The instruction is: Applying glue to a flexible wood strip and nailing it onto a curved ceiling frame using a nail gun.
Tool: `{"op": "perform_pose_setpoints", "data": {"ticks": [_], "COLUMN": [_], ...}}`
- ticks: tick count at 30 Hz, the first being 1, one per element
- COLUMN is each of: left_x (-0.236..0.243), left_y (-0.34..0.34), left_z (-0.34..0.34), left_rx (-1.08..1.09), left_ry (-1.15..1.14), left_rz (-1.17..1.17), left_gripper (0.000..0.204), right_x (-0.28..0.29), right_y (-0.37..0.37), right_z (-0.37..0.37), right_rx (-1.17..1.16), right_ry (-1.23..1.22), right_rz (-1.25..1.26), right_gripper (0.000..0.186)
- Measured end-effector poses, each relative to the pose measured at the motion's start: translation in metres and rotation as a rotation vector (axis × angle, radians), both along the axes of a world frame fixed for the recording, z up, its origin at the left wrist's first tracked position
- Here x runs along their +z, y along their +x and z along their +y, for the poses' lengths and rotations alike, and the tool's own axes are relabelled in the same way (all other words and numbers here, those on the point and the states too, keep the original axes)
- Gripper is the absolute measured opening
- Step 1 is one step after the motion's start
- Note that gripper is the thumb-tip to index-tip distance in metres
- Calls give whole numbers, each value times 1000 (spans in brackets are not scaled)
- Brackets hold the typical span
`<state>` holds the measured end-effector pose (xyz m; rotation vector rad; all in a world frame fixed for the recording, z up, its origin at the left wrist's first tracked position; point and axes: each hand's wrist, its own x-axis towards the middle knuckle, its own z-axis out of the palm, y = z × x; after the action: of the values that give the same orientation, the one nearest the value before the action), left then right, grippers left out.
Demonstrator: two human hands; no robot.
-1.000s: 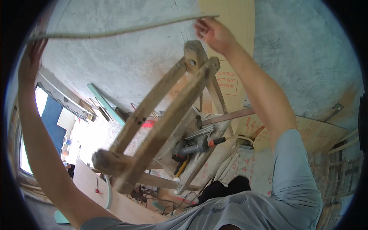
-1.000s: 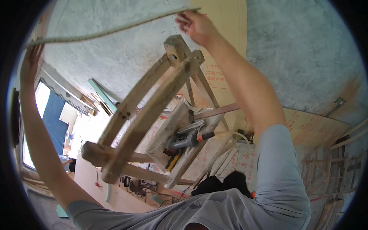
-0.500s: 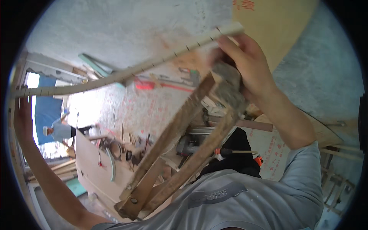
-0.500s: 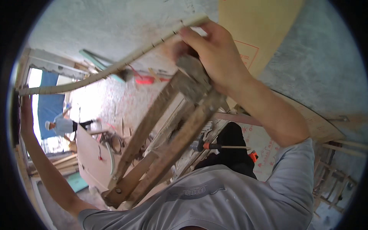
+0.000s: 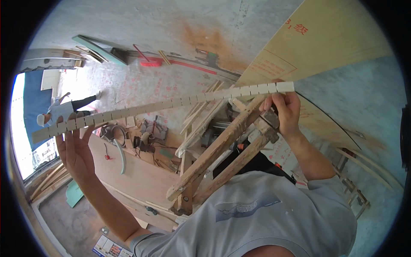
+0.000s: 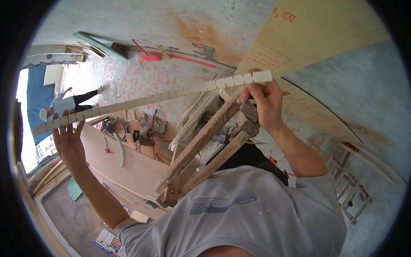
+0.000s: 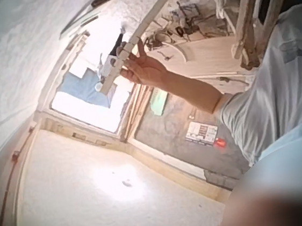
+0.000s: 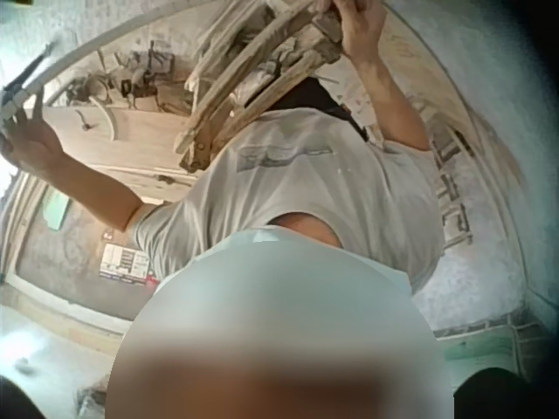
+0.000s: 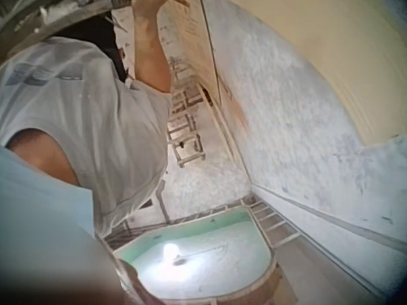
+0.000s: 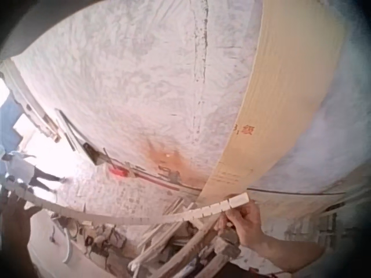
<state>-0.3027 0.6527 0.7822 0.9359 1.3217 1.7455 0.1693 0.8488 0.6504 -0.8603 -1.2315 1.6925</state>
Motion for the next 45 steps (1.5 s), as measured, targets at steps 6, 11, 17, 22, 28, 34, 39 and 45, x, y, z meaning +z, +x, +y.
{"op": "perform_pose_setpoints", "data": {"ticks": [6, 11, 17, 22, 28, 34, 39, 45], "left_x": [-34, -46, -64, -74, -42, 17, 54, 77], "left_y": [-15, -12, -11, -15, -12, 14, 45, 59], "left_z": [10, 31, 48, 66, 94, 111, 118, 106], "left_rx": [4, -33, -55, -2, 127, 230, 327, 379], "left_ry": [42, 59, 12, -82, -219, -370, -512, -539], "left_rz": [-38, -64, -113, -76, 20, 46, 129, 99], "left_gripper": [42, 43, 42, 38, 36, 43, 43, 42], "right_x": [5, -2, -1, 3, 1, 13, 7, 11], "right_y": [-3, 6, 2, -2, 7, 8, 3, 2], "right_z": [-3, 4, -4, -5, -5, -7, -12, -10], "right_rx": [-48, 5, -95, -85, -50, 6, -44, -21], "right_ry": [-36, -44, -127, -153, -115, -318, -420, -463], "right_rz": [-158, -99, -81, 21, 69, 11, 103, 131], "right_gripper": [26, 18, 17, 19, 24, 23, 25, 25]}}
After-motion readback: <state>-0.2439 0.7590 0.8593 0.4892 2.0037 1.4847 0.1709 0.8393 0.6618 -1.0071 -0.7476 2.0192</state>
